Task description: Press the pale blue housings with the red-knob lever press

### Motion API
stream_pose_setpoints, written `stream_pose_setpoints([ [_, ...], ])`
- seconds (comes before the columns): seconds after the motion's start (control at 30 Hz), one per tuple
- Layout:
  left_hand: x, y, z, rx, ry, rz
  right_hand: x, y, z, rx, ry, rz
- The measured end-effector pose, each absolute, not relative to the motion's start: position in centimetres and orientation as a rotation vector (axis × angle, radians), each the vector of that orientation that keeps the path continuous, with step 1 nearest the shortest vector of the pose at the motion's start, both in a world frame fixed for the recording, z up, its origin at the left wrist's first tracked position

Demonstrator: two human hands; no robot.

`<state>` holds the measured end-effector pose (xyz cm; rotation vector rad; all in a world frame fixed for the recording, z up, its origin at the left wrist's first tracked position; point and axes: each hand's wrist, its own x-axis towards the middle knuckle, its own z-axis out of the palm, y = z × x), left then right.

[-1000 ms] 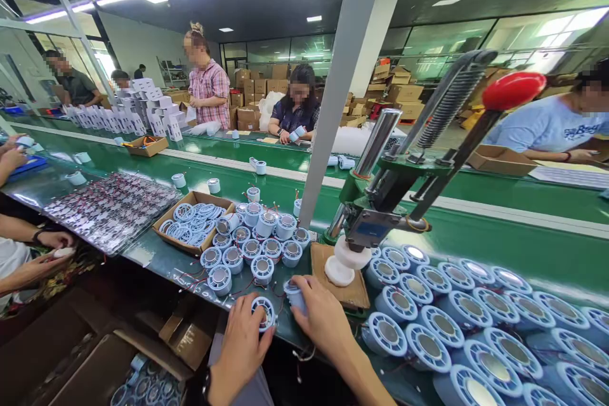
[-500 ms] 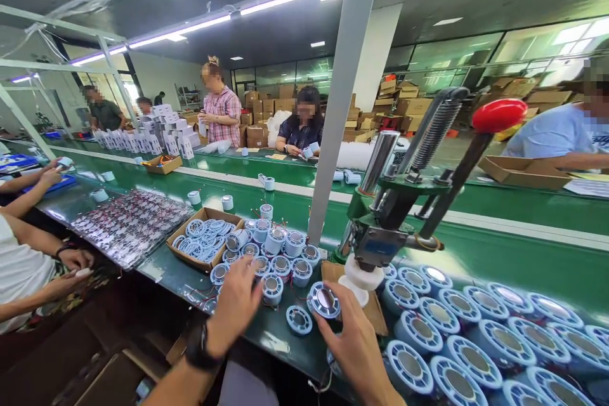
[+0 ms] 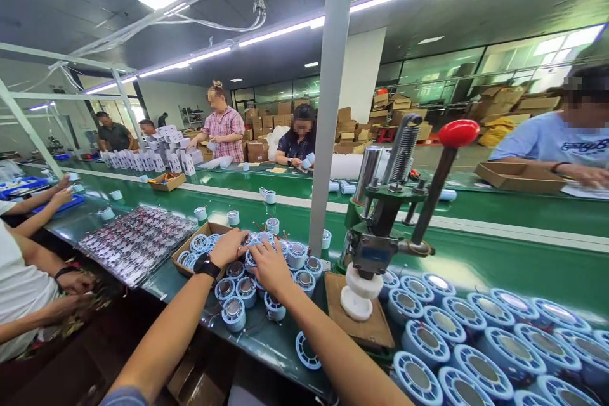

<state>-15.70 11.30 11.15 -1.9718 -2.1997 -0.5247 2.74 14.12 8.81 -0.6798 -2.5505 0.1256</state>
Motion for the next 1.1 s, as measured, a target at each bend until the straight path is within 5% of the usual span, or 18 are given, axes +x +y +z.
stream_pose_setpoints([
  [0.2, -16.5, 12.7, 11.6, -2.246, -2.15, -0.458, 3.9, 13.7, 9.6, -0.735, -2.565, 0.126],
  [0.43, -14.2, 8.3, 12.2, -2.136, -2.094, -0.772, 19.1, 8.5, 7.2, -0.953, -2.4, 0.224],
  [0.73, 3.9, -0.8, -0.3, -2.534, -1.871, -0.75, 22.3, 1.7, -2.6, -1.094, -1.913, 0.219],
  [0.93, 2.4, 3.0, 0.1, -2.656, -1.726, -0.762, 23.7, 1.5, -2.5, -1.036, -1.858, 0.334],
  [1.1, 4.2, -1.2, -1.7, -2.781, -1.636, -0.826, 25.0, 1.8, -2.3, -1.0, -1.902, 0.39],
])
